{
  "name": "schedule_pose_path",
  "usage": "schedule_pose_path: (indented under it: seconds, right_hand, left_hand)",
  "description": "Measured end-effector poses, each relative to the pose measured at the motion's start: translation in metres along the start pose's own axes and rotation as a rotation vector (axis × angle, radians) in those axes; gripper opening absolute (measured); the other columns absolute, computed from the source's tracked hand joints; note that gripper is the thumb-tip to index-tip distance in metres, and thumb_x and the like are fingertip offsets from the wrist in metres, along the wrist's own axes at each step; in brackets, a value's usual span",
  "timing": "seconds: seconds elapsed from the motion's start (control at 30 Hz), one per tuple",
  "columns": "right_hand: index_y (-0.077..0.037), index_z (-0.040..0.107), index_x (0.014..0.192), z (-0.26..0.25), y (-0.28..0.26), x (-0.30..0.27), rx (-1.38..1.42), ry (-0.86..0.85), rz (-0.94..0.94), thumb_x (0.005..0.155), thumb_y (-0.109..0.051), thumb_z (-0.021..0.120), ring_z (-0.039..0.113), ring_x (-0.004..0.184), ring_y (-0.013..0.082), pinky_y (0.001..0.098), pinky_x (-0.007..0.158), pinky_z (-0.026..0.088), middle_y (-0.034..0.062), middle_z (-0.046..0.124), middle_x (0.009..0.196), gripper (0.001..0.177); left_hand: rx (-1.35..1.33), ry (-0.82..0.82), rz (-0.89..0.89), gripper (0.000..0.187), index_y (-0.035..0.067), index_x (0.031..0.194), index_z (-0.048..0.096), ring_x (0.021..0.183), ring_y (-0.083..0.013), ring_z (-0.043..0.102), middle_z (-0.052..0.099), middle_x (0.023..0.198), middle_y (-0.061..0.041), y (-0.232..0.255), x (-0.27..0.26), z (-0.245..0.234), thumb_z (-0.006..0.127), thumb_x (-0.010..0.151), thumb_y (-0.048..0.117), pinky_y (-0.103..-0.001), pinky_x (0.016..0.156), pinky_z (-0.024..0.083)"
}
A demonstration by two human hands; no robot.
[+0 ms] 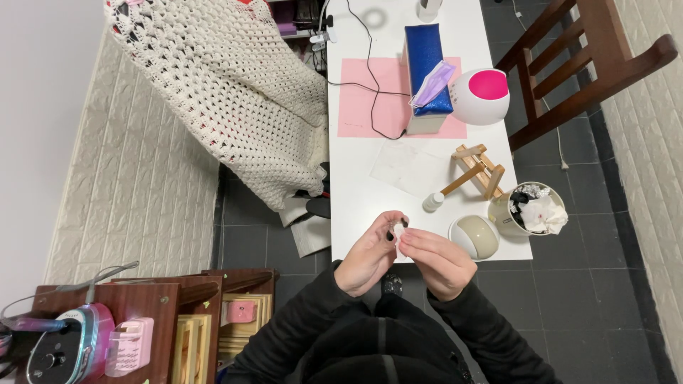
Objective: Tidying up a manicure station, wiping surfaces with cotton pads, and moving coffee mugs to a counter.
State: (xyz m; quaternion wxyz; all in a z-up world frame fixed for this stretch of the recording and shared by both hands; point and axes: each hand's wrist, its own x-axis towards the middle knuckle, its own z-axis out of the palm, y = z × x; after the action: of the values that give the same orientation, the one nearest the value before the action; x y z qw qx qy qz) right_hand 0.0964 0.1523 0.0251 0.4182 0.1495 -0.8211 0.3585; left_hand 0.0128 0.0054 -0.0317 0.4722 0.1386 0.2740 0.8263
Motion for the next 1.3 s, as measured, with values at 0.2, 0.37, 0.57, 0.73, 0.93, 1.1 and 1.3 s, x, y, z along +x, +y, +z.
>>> schedule_pose_path:
  seconds: [0.2,0.37,0.57,0.73,0.93,1.1,1.3]
  right_hand:
    - [0.002,0.073,0.115,0.009,-0.010,-0.001,-0.011,0.043,0.225,0.084,0.010,0.076,0.074,0.112,0.0268,0.0331,0.099,0.061,0.0160,0.073,0.119,0.031]
    - [0.002,0.072,0.119,0.008,-0.009,0.014,-0.078,-0.036,0.184,0.083,0.009,0.078,0.071,0.117,0.0294,0.0353,0.101,0.060,0.0168,0.071,0.124,0.037]
    - [0.002,0.072,0.119,0.010,-0.008,0.019,-0.085,0.023,0.110,0.081,0.009,0.081,0.070,0.118,0.0294,0.0376,0.104,0.059,0.0161,0.070,0.123,0.040]
    - [0.001,0.073,0.117,0.009,0.000,0.012,-0.124,0.063,-0.055,0.082,0.008,0.083,0.071,0.117,0.0270,0.0350,0.103,0.061,0.0114,0.071,0.118,0.037]
    - [0.008,0.073,0.115,0.004,-0.006,0.028,-0.066,-0.160,0.117,0.077,0.012,0.077,0.072,0.114,0.0332,0.0380,0.098,0.060,0.0212,0.072,0.120,0.038]
    - [0.002,0.073,0.113,0.011,0.005,0.001,-0.088,0.066,-0.006,0.084,0.006,0.079,0.072,0.115,0.0281,0.0348,0.100,0.062,0.0120,0.072,0.118,0.031]
    - [0.002,0.072,0.119,0.002,-0.012,0.029,-0.011,-0.131,0.196,0.082,0.008,0.079,0.072,0.117,0.0281,0.0353,0.100,0.060,0.0152,0.072,0.125,0.038]
  left_hand:
    - [0.008,-0.055,0.066,0.040,0.014,0.146,0.034,0.142,-0.0246,0.044,0.044,0.155,-0.016,0.037,0.007,0.048,0.051,0.109,0.017,-0.040,0.121,0.036]
    - [0.059,-0.064,0.100,0.043,0.011,0.150,0.035,0.148,-0.0265,0.040,0.042,0.155,-0.018,0.040,0.006,0.051,0.037,0.112,0.033,-0.044,0.123,0.035]
    - [0.058,-0.058,0.101,0.043,0.006,0.145,0.037,0.149,-0.0299,0.040,0.042,0.157,-0.020,0.047,0.003,0.063,0.030,0.115,0.035,-0.045,0.124,0.034]
    - [0.046,-0.041,0.105,0.036,0.002,0.142,0.036,0.150,-0.0285,0.041,0.043,0.157,-0.021,0.037,0.002,0.053,0.031,0.115,0.026,-0.045,0.126,0.033]
    - [0.075,0.057,0.097,0.039,0.002,0.144,0.039,0.139,-0.0281,0.048,0.048,0.149,-0.023,0.039,0.004,0.056,0.029,0.114,0.023,-0.043,0.122,0.035]
    - [0.059,0.048,0.043,0.040,0.000,0.141,0.043,0.141,-0.0264,0.048,0.050,0.150,-0.021,0.036,0.002,0.058,0.028,0.114,0.027,-0.042,0.121,0.036]
    - [0.080,0.058,0.097,0.041,0.000,0.143,0.043,0.141,-0.0285,0.047,0.049,0.151,-0.021,0.032,0.002,0.056,0.028,0.115,0.027,-0.042,0.122,0.036]
